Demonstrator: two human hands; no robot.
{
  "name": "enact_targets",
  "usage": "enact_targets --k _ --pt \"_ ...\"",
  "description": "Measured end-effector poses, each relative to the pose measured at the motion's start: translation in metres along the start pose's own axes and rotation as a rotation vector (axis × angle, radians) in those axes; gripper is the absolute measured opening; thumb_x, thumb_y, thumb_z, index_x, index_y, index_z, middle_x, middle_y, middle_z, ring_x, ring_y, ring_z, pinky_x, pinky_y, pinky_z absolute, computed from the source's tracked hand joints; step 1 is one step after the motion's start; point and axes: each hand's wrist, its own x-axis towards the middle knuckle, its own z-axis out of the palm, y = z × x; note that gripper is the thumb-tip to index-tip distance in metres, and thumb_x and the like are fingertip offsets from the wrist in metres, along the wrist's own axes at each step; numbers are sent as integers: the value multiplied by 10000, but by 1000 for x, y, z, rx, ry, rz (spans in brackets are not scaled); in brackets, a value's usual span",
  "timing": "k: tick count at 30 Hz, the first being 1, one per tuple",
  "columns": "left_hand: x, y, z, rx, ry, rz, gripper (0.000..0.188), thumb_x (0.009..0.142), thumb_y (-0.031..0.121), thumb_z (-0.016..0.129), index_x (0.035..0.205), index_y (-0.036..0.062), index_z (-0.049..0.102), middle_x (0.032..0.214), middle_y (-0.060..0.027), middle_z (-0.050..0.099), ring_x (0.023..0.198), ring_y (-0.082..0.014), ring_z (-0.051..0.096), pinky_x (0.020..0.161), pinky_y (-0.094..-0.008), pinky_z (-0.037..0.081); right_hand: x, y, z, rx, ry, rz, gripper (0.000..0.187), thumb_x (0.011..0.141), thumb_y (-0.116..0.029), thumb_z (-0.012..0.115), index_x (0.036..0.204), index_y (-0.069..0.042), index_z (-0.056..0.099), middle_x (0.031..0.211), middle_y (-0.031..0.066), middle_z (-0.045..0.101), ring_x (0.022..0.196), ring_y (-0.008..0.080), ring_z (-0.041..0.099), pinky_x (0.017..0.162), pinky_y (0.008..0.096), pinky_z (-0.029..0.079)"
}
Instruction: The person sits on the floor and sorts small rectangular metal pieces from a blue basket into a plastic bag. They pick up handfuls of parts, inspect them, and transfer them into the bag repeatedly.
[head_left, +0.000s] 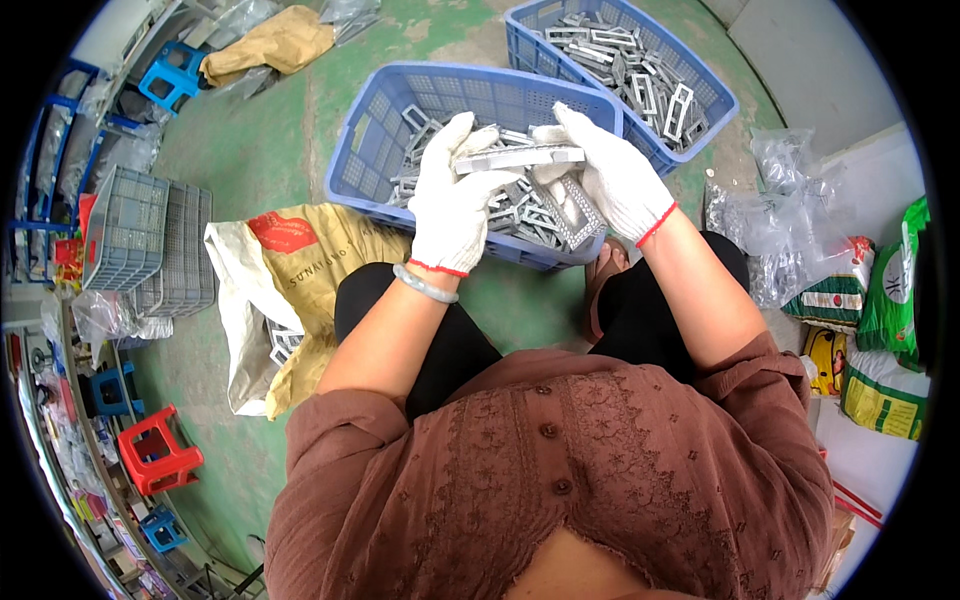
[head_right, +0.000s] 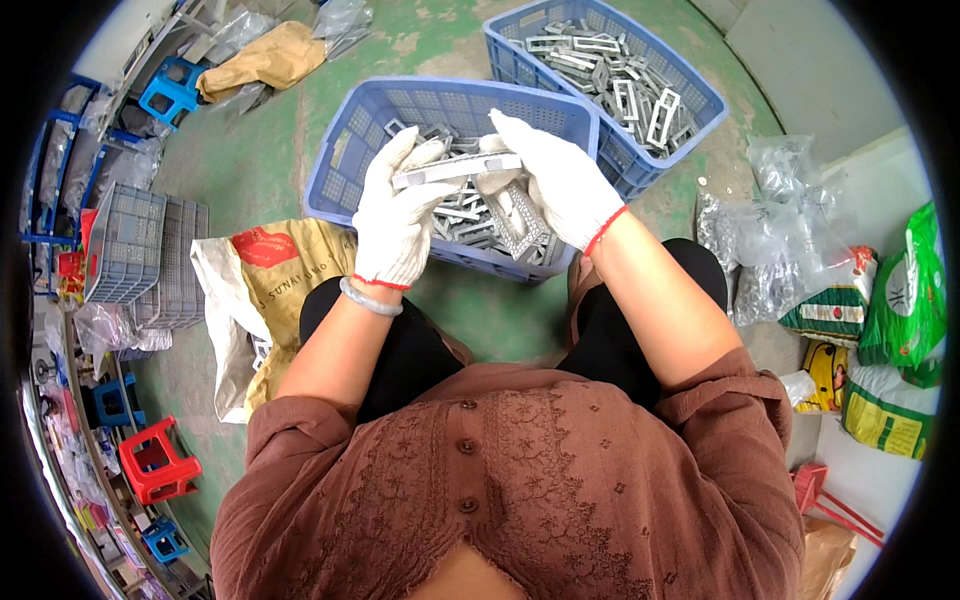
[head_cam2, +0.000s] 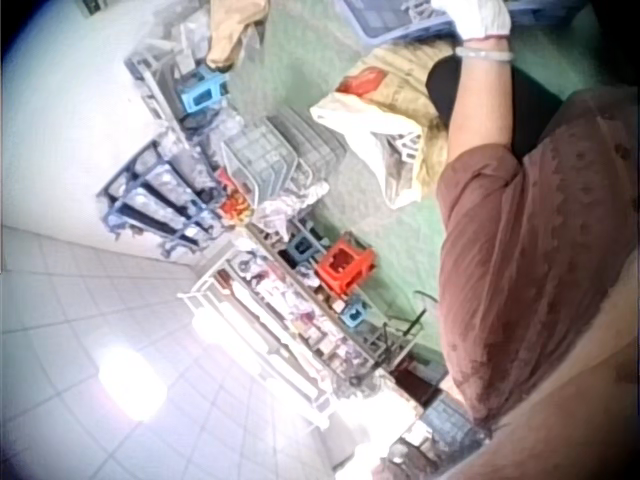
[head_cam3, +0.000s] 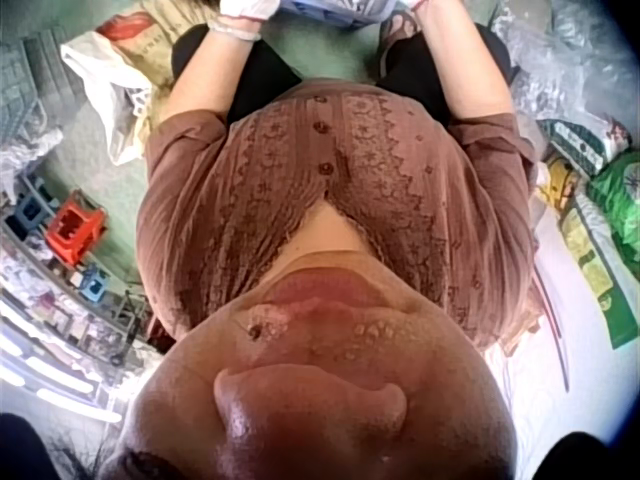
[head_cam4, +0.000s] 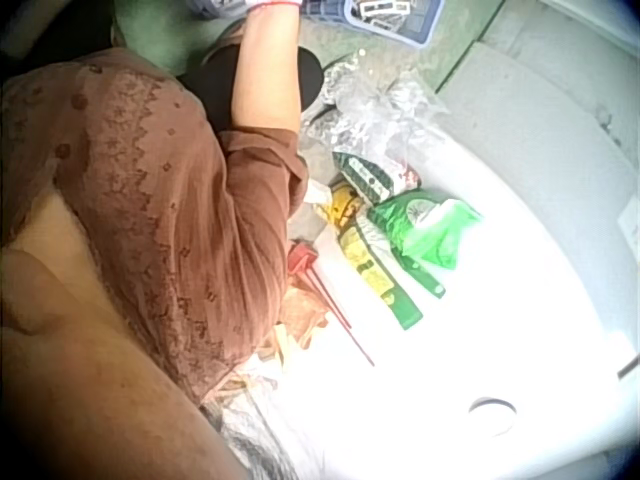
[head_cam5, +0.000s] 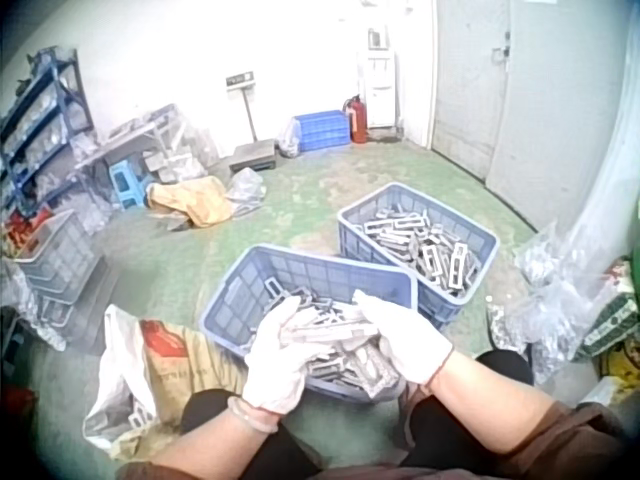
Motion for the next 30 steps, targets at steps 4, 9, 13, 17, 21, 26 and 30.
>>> enact_targets --k 4,9,13,17,21,26,30 --pt "3 -2 -1 -32 -1 -4 635 843 -100 633 1411 -16 362 1292 -224 503 1141 -306 583 949 -403 550 3 4 0 83 15 55 477 970 -445 603 1052 24 633 815 124 655 637 186 599 567 293 494" --pt "5 -7 -5 -56 6 -3 615 858 -84 638 1405 -19 366 1302 -217 486 1136 -304 581 934 -409 558 -2 1 -6 92 -122 146 421 959 -417 636 1029 -2 653 865 90 665 758 165 630 671 300 526" --pt "5 -7 -2 -31 40 -10 639 862 -88 631 1424 -3 340 1319 -213 483 1170 -295 565 959 -420 539 -2 3 0 95 -67 80 371 966 -358 639 1043 4 654 921 96 675 770 161 630 713 288 522" --pt "2 0 2 -247 -83 -119 671 872 -94 608 1454 35 300 1351 -214 479 1204 -301 547 1031 -445 476 -1 12 -5 -103 -110 -85 327 970 -245 642 1149 29 629 1022 93 681 859 140 637 798 285 519" --pt "11 0 -3 -535 -110 -201 622 877 -5 662 1415 63 356 1260 -185 540 1212 -309 530 1035 -464 441 -4 20 5 -40 -126 -235 318 967 -167 635 1215 30 615 1063 71 686 950 117 631 864 292 509" --pt "29 5 -30 -652 -136 -194 385 925 197 627 1259 46 509 1143 -197 627 1008 -343 598 825 -456 507 2 15 -5 14 -165 -208 333 1002 -239 572 1237 -5 602 902 102 679 797 170 632 711 289 519" --pt "27 28 -27 -326 113 -368 530 933 450 580 1256 30 560 1013 -172 663 658 -182 597 556 -289 503 0 -2 -15 158 -235 -174 358 1018 -288 515 1237 -15 593 853 117 657 645 193 597 504 300 488"
